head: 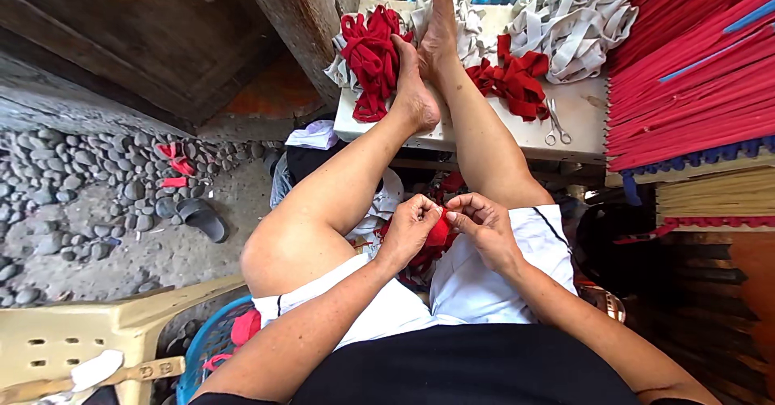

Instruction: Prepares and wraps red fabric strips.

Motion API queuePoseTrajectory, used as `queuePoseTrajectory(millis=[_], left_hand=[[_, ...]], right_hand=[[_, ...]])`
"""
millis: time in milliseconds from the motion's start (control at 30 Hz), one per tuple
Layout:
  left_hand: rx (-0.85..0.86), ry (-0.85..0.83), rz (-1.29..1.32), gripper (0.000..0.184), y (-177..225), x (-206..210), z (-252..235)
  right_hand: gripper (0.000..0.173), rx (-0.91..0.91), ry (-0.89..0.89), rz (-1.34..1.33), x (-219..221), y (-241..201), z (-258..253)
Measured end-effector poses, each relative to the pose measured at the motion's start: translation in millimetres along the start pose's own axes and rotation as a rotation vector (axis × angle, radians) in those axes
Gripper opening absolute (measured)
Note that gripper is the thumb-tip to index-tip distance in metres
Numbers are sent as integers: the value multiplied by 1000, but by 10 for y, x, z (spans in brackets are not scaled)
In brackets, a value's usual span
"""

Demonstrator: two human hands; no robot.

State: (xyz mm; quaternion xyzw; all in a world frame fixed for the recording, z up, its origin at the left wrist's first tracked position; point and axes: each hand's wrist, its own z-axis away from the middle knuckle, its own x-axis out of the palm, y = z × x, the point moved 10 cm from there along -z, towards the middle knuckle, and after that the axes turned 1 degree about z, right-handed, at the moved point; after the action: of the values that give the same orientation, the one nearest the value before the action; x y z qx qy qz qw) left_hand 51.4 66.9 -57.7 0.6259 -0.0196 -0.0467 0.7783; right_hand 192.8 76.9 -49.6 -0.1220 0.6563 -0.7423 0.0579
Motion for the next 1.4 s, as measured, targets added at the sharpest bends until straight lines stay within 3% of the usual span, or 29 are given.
queuePoseTrajectory(millis=[233,433,533,667,767,933,1167,1267,1400], left_hand=[[11,-67,-98,10,21,57,1],[-159,-213,-16,13,-101,129,29],[-197,-298,-24,15,-126,208,59],[-228,-498,-100,13,-225,391,178],[-266,-627,-109,13,-285,546,300],[-280,-622,30,10,-187,529,288],[-222,-595,137,14,-9,507,275],[-211,-583,170,7,7,490,276],[-235,-600,144,25,-23,499,291]], right_hand=[[8,-146,-39,148,40,-127,9],[2,-164,-78,274,25,-109,-21],[9,-180,-128,274,50,-133,-22],[11,-206,-84,139,-51,-169,-18],[16,-60,-14,-115,-156,-123,-72],[20,110,-63,-413,-104,-2,-95],[16,123,-64,-431,-129,-5,-176],[16,126,-64,-448,-126,-6,-175],[15,123,-73,-445,-121,-25,-174]])
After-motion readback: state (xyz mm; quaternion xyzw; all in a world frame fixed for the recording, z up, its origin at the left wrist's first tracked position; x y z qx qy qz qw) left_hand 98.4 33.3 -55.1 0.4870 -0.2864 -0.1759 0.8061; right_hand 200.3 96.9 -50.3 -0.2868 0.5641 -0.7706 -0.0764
